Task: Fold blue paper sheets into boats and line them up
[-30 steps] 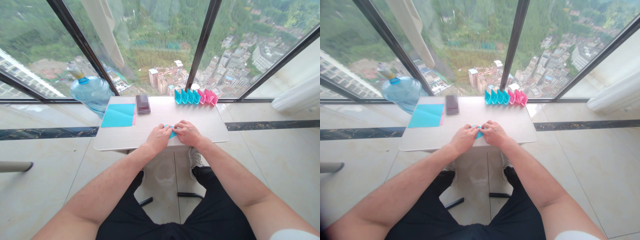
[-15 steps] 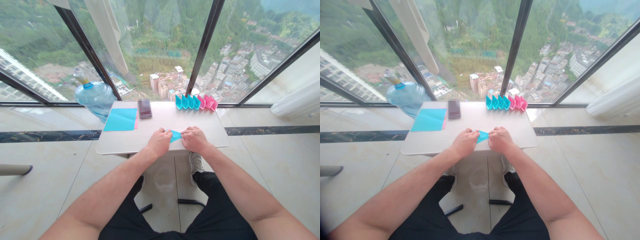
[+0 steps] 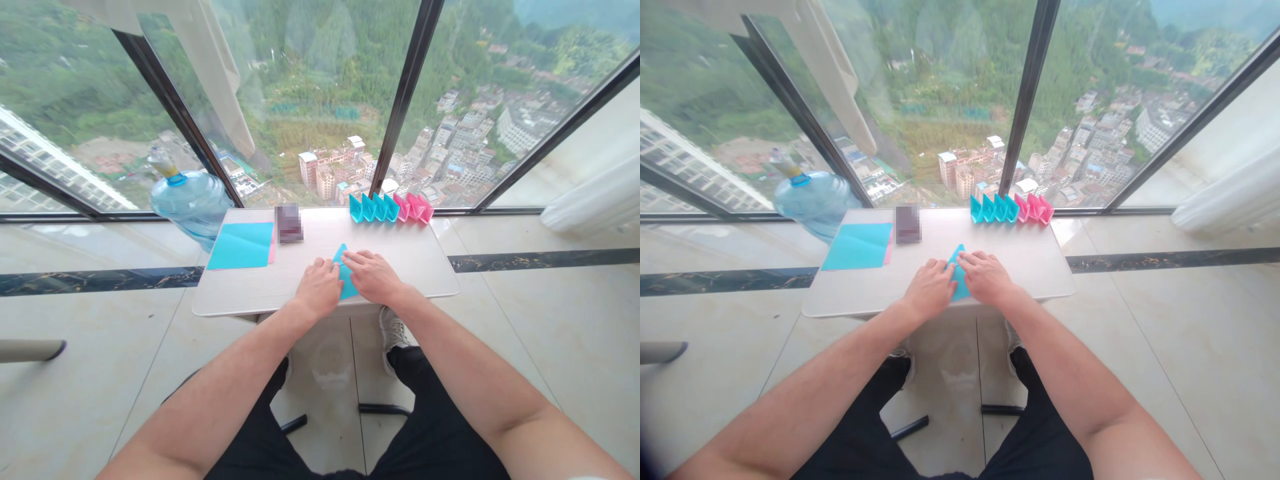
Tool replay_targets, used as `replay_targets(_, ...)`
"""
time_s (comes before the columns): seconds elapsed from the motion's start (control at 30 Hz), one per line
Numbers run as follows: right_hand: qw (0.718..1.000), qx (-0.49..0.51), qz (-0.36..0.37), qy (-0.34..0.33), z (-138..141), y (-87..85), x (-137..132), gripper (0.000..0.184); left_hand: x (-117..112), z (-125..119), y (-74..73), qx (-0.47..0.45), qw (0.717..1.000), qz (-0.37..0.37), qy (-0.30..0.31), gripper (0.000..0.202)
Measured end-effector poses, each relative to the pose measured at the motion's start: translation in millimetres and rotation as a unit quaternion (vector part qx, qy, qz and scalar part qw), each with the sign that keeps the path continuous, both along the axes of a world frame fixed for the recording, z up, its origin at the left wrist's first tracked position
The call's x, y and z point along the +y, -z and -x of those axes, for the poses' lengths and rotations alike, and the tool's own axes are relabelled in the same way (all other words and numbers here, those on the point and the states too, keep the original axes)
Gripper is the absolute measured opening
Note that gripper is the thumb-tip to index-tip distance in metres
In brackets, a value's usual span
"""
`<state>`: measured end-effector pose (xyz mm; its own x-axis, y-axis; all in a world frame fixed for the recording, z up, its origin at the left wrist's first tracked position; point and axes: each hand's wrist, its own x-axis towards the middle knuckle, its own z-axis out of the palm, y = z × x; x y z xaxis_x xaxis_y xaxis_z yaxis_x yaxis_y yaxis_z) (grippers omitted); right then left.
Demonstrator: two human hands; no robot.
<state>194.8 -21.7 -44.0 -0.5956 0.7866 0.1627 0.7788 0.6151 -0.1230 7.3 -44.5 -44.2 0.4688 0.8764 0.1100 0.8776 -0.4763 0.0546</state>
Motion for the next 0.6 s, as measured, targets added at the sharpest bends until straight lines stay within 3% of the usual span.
replay_targets(0.2,0.998,-0.043,0.034,0.011,17,0.1,6,0.041,-2,-4,4.8,-0.031,0.999,0.036,0.018,0.045)
replay_targets(0.37,0.995,-0.040,0.071,0.059,18,-0.6,12,0.042,0,-2,5.6,-0.037,0.998,0.034,0.043,0.037)
replay_targets(0.5,0.990,-0.004,0.105,0.089,14,5.6,18,0.048,2,3,0.3,-0.029,0.998,0.043,0.023,0.034)
replay_targets(0.6,0.992,0.062,0.089,0.070,9,7.0,17,0.049,3,7,-3.6,-0.015,0.999,0.043,0.009,0.032)
